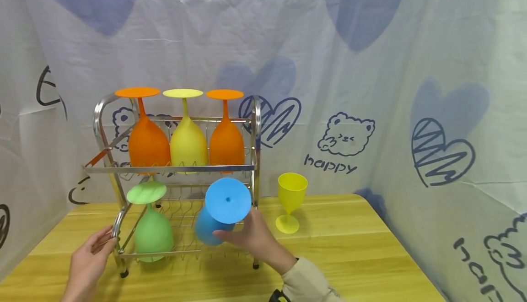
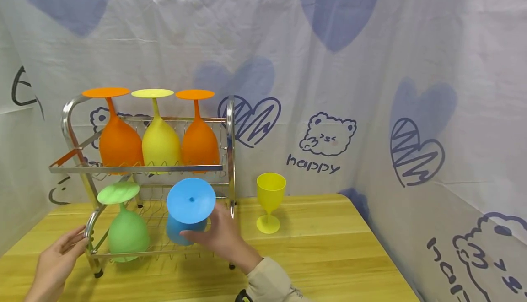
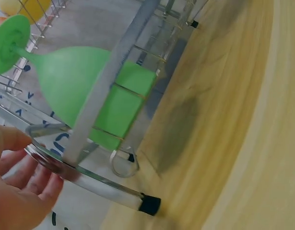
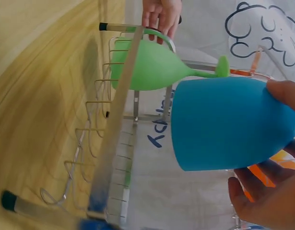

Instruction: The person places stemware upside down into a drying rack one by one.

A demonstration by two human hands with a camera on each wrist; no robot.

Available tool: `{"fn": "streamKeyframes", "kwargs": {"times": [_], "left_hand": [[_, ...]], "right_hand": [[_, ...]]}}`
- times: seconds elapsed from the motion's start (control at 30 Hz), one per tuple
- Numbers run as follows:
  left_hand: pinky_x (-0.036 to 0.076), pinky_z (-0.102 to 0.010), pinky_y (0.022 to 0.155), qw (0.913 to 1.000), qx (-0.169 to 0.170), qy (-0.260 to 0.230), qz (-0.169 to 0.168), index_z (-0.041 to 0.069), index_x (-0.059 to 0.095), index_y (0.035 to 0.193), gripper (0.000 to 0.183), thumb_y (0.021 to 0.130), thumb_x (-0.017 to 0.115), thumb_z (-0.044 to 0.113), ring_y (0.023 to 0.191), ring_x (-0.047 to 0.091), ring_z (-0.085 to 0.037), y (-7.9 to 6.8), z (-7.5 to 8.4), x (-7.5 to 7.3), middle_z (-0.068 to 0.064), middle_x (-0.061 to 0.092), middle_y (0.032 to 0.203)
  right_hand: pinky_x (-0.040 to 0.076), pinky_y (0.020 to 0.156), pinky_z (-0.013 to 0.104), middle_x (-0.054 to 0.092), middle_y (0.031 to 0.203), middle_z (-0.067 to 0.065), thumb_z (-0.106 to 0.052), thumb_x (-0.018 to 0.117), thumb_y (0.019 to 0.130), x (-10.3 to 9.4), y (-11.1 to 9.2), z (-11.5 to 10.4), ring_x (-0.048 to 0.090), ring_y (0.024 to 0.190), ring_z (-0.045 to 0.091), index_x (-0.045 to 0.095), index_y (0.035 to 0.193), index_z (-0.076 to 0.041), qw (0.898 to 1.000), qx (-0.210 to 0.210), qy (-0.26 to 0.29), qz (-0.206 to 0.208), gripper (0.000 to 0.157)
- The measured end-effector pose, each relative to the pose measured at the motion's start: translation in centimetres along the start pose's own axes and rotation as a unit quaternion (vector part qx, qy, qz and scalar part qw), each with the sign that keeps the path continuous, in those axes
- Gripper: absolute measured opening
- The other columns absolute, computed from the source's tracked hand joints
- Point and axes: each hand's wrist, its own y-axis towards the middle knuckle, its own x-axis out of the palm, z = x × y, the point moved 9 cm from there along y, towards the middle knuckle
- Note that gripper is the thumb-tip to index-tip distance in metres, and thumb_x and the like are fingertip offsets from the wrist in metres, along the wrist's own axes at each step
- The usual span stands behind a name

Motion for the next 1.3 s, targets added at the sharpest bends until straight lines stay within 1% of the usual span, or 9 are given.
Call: {"fn": "streamKeyframes", "kwargs": {"times": [0.13, 0.17, 0.23, 0.27, 0.43, 0.57, 0.83, 1.07, 1.3], "left_hand": [[0.047, -0.012, 0.079, 0.9995, 0.017, -0.02, 0.02, 0.005, 0.044, 0.143, 0.056, 0.096, 0.061, 0.03, 0.08, 0.049, 0.015, 0.4, -0.7, -0.1, 0.027, 0.055, 0.094], [0.045, -0.007, 0.073, 0.9987, 0.024, -0.034, 0.029, 0.006, 0.047, 0.141, 0.053, 0.095, 0.063, 0.028, 0.079, 0.051, 0.014, 0.5, -0.9, -0.2, 0.027, 0.057, 0.093], [0.044, -0.006, 0.073, 0.9978, 0.033, -0.047, 0.032, 0.007, 0.049, 0.14, 0.053, 0.094, 0.064, 0.029, 0.08, 0.051, 0.014, 0.6, -1.0, -0.2, 0.028, 0.056, 0.092], [0.044, -0.005, 0.071, 0.9973, 0.04, -0.05, 0.036, 0.012, 0.051, 0.139, 0.05, 0.094, 0.065, 0.03, 0.081, 0.052, 0.013, 0.7, -1.1, -0.3, 0.028, 0.057, 0.093], [0.043, -0.003, 0.071, 0.9966, 0.04, -0.055, 0.046, 0.014, 0.053, 0.136, 0.046, 0.094, 0.065, 0.027, 0.081, 0.053, 0.011, 0.5, -1.1, -0.4, 0.027, 0.057, 0.091], [0.043, -0.003, 0.07, 0.9977, 0.024, -0.048, 0.042, 0.007, 0.049, 0.14, 0.05, 0.095, 0.063, 0.024, 0.08, 0.053, 0.013, 0.4, -1.1, -0.3, 0.029, 0.055, 0.089], [0.043, -0.003, 0.069, 0.9959, 0.039, -0.07, 0.042, 0.01, 0.051, 0.14, 0.053, 0.093, 0.066, 0.029, 0.079, 0.055, 0.014, 0.7, -1.8, -0.2, 0.028, 0.058, 0.091], [0.045, -0.004, 0.067, 0.994, 0.055, -0.08, 0.05, 0.021, 0.056, 0.137, 0.05, 0.09, 0.069, 0.034, 0.081, 0.057, 0.012, 3.2, -4.7, -0.1, 0.027, 0.059, 0.093], [0.046, -0.004, 0.069, 0.9924, 0.047, -0.086, 0.075, 0.019, 0.056, 0.138, 0.051, 0.09, 0.069, 0.032, 0.084, 0.058, 0.009, 4.8, -7.0, 0.2, 0.02, 0.06, 0.098]], "right_hand": [[0.04, 0.104, 0.043, 0.052, 0.136, 0.005, -0.012, 0.082, 0.078, 1.6, 0.3, 0.5, 0.048, 0.125, 0.02, 0.041, 0.142, -0.01, 1.0, 0.011, -0.005, -0.026, 0.076], [0.04, 0.104, 0.042, 0.052, 0.136, 0.005, -0.012, 0.082, 0.078, 1.9, 0.4, 0.6, 0.048, 0.125, 0.02, 0.042, 0.142, -0.01, 0.999, 0.014, -0.007, -0.03, 0.075], [0.039, 0.105, 0.042, 0.053, 0.136, 0.005, -0.013, 0.082, 0.078, 2.4, 0.6, 0.7, 0.048, 0.126, 0.019, 0.043, 0.142, -0.009, 0.999, 0.014, -0.019, -0.036, 0.075], [0.04, 0.104, 0.041, 0.053, 0.136, 0.005, -0.013, 0.082, 0.078, 2.7, 0.8, 0.7, 0.048, 0.125, 0.019, 0.044, 0.141, -0.01, 0.999, 0.014, -0.028, -0.037, 0.074], [0.039, 0.105, 0.043, 0.054, 0.136, 0.004, -0.014, 0.082, 0.077, 3.9, 1.5, 1.0, 0.048, 0.126, 0.019, 0.045, 0.141, -0.01, 0.998, 0.009, -0.052, -0.039, 0.075], [0.041, 0.104, 0.046, 0.053, 0.137, 0.002, -0.017, 0.082, 0.077, 4.7, 2.1, 1.8, 0.047, 0.127, 0.019, 0.043, 0.142, -0.013, 0.997, 0.026, -0.066, -0.035, 0.076], [0.048, 0.096, 0.043, 0.056, 0.133, 0.003, -0.024, 0.082, 0.078, 5.8, 3.3, 3.8, 0.052, 0.121, 0.021, 0.05, 0.137, -0.011, 0.992, 0.077, -0.099, -0.031, 0.068], [0.051, 0.091, 0.042, 0.057, 0.132, 0.008, -0.025, 0.082, 0.078, 6.4, 3.9, 5.4, 0.056, 0.118, 0.025, 0.052, 0.134, -0.007, 0.987, 0.11, -0.113, -0.019, 0.066], [0.054, 0.087, 0.037, 0.059, 0.128, 0.011, -0.025, 0.082, 0.078, 7.5, 4.4, 7.4, 0.059, 0.112, 0.026, 0.054, 0.133, -0.003, 0.984, 0.13, -0.122, -0.022, 0.065]]}}
